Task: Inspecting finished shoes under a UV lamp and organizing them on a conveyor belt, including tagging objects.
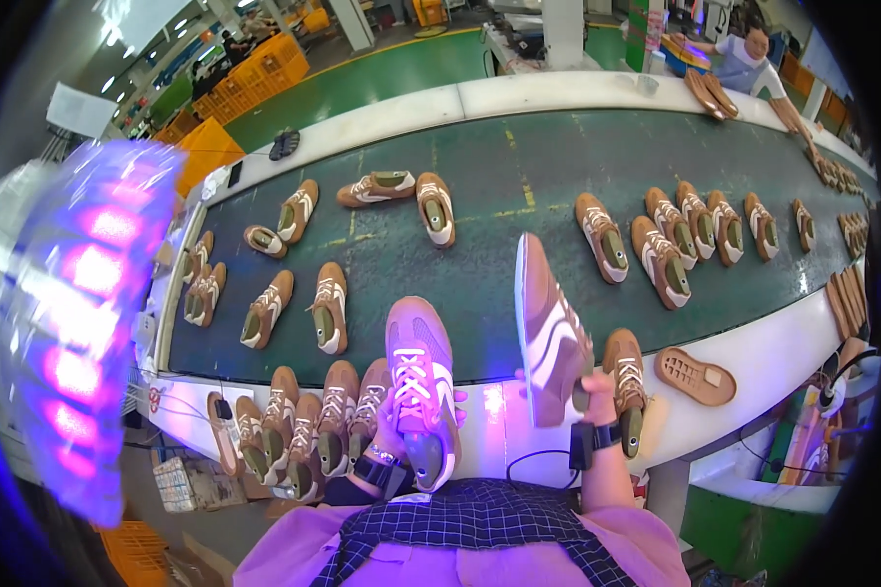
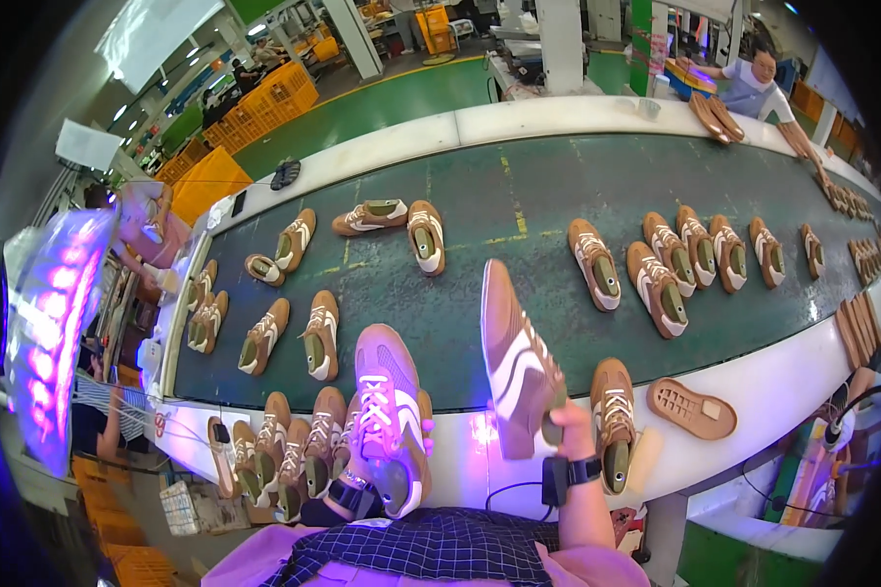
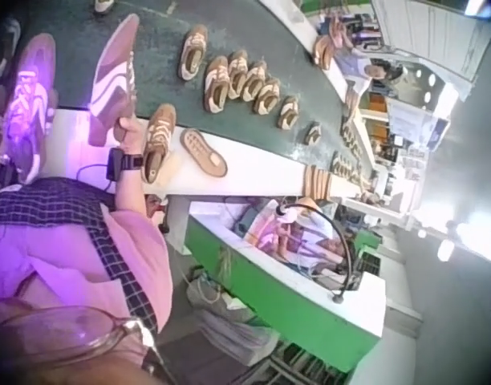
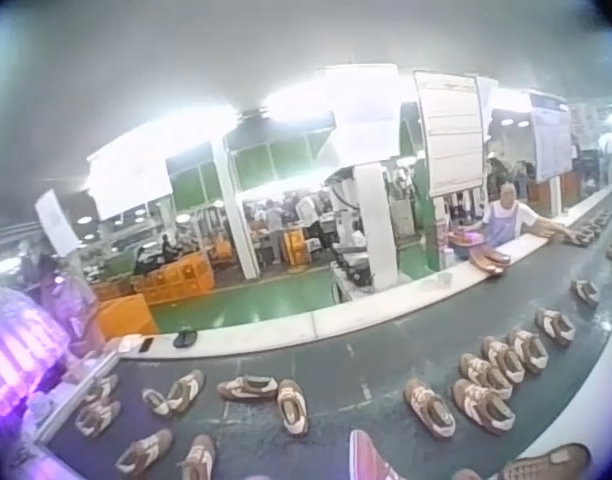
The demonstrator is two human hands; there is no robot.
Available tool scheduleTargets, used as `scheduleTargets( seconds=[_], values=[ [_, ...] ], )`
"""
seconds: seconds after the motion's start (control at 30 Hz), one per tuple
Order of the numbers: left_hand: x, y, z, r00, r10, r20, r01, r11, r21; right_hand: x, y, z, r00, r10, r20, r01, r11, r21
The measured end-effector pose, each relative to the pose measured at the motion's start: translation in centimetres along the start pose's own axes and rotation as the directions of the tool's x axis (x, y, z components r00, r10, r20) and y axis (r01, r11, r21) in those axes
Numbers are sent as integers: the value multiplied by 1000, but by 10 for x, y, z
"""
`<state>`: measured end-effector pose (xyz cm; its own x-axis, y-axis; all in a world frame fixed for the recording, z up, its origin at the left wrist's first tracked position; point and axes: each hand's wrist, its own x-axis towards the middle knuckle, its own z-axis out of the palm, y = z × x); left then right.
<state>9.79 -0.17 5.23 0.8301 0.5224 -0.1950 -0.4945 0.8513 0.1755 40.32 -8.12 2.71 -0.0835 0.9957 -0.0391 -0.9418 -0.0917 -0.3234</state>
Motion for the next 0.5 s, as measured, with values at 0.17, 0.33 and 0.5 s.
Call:
scheduleTargets(
  seconds=[0.17,0.33,0.5],
  values=[
    [-9,0,-6,967,-189,168,196,980,-27,-36,30,71,985,-21,-171,-38,942,-332],
    [-23,1,-9,967,-201,159,175,971,162,-45,53,109,997,-53,-62,19,893,-449],
    [-44,3,12,998,-27,49,8,932,362,-46,66,121,990,-139,-24,99,804,-586]
  ],
)
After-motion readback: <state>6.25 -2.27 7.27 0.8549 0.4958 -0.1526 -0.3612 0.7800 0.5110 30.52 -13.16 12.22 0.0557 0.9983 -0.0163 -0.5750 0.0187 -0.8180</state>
